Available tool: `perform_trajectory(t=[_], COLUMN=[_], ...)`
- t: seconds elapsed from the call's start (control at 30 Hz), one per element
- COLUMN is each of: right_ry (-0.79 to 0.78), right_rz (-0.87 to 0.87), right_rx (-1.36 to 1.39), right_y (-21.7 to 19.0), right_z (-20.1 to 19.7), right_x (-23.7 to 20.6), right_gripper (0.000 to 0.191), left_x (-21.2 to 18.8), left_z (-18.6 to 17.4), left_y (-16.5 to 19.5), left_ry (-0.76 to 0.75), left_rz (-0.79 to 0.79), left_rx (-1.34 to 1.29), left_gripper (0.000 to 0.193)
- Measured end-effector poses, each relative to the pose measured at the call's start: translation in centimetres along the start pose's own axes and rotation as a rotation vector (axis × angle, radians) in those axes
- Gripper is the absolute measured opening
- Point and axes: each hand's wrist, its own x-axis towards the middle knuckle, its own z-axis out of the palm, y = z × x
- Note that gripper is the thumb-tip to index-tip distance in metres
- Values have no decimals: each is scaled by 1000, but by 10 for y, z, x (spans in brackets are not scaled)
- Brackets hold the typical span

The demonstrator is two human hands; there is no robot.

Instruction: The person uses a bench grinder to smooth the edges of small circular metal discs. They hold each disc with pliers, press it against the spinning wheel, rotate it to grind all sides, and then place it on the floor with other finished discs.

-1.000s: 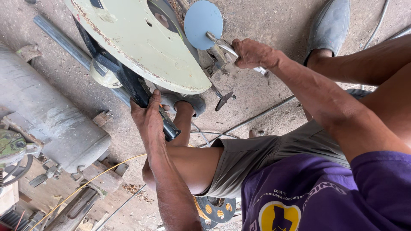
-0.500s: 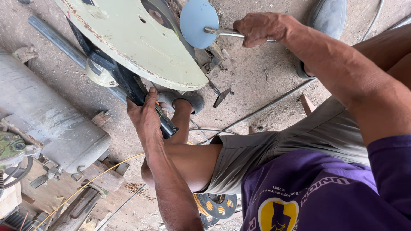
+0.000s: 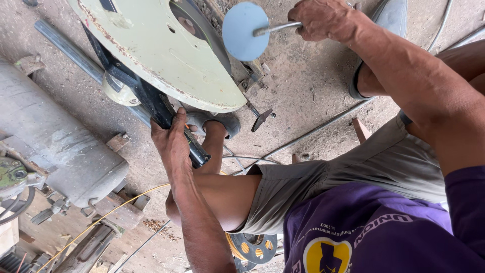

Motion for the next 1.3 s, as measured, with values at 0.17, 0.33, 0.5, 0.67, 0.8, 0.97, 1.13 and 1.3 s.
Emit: perform_trajectory(t=[0.17, 0.33, 0.5, 0.67, 0.8, 0.97, 1.13, 1.3], right_ry=[172, 334, 378, 171, 239, 358, 353, 317], right_rz=[56, -14, -90, 117, 240, 256, 249, 255], right_rx=[360, 557, 1053, 1785, 1769, 1689, 1510, 1501], right_y=[-3, -11, -34, -83, -124, -153, -162, -168], right_z=[17, 31, 51, 91, 116, 128, 130, 137], right_x=[0, 8, 19, 24, 42, 57, 60, 63], right_gripper=[32, 46, 68, 43, 35, 31, 26, 25], left_x=[-2, -1, 2, 2, 1, 1, 1, 0], left_z=[0, 0, 1, 1, 2, 1, 1, 1], left_y=[3, 3, 2, 3, 3, 3, 3, 2], left_ry=[14, 6, 15, 10, 11, 14, 21, 12], left_rz=[-24, -12, -29, -41, -29, -34, -58, -39], left_rx=[20, 10, 0, -9, -22, -29, -11, -45], left_gripper=[42, 42, 45, 46, 43, 42, 42, 41])
